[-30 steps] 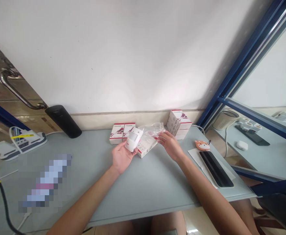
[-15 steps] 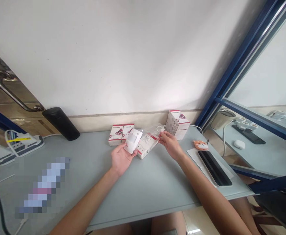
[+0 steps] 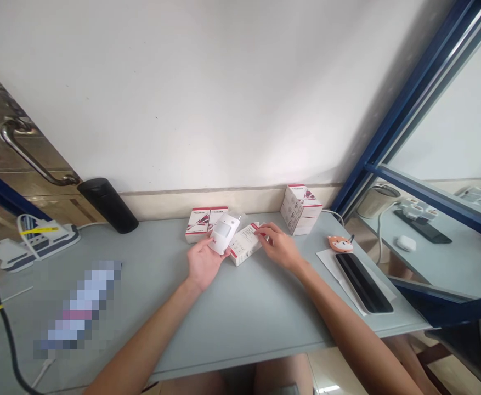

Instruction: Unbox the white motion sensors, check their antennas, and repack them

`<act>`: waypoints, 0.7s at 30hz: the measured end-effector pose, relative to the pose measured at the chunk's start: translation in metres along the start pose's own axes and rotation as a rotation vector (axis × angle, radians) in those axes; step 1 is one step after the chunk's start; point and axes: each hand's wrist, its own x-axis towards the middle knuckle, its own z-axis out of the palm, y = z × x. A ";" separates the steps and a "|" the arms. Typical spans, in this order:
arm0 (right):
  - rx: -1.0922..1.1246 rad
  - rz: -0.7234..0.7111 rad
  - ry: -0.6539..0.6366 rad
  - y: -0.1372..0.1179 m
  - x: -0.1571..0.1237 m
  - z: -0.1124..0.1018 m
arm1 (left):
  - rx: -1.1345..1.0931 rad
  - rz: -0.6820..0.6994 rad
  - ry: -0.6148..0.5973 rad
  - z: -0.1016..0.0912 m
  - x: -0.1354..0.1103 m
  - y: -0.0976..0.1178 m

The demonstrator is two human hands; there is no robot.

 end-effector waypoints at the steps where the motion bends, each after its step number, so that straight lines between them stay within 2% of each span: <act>1: -0.028 0.001 -0.003 0.000 0.000 -0.001 | -0.003 0.007 -0.002 0.000 0.001 0.001; 6: -0.089 0.007 0.003 0.002 0.000 -0.005 | -0.015 0.004 -0.018 0.003 0.006 0.014; 11: -0.081 0.009 0.015 0.002 0.001 -0.005 | -0.011 -0.106 -0.042 0.021 0.022 0.024; 17: -0.052 0.024 0.030 0.001 0.003 -0.007 | -0.010 -0.279 -0.043 0.054 0.065 0.003; 21: -0.043 0.034 0.025 0.001 0.005 -0.009 | -0.008 -0.340 -0.052 0.066 0.083 -0.010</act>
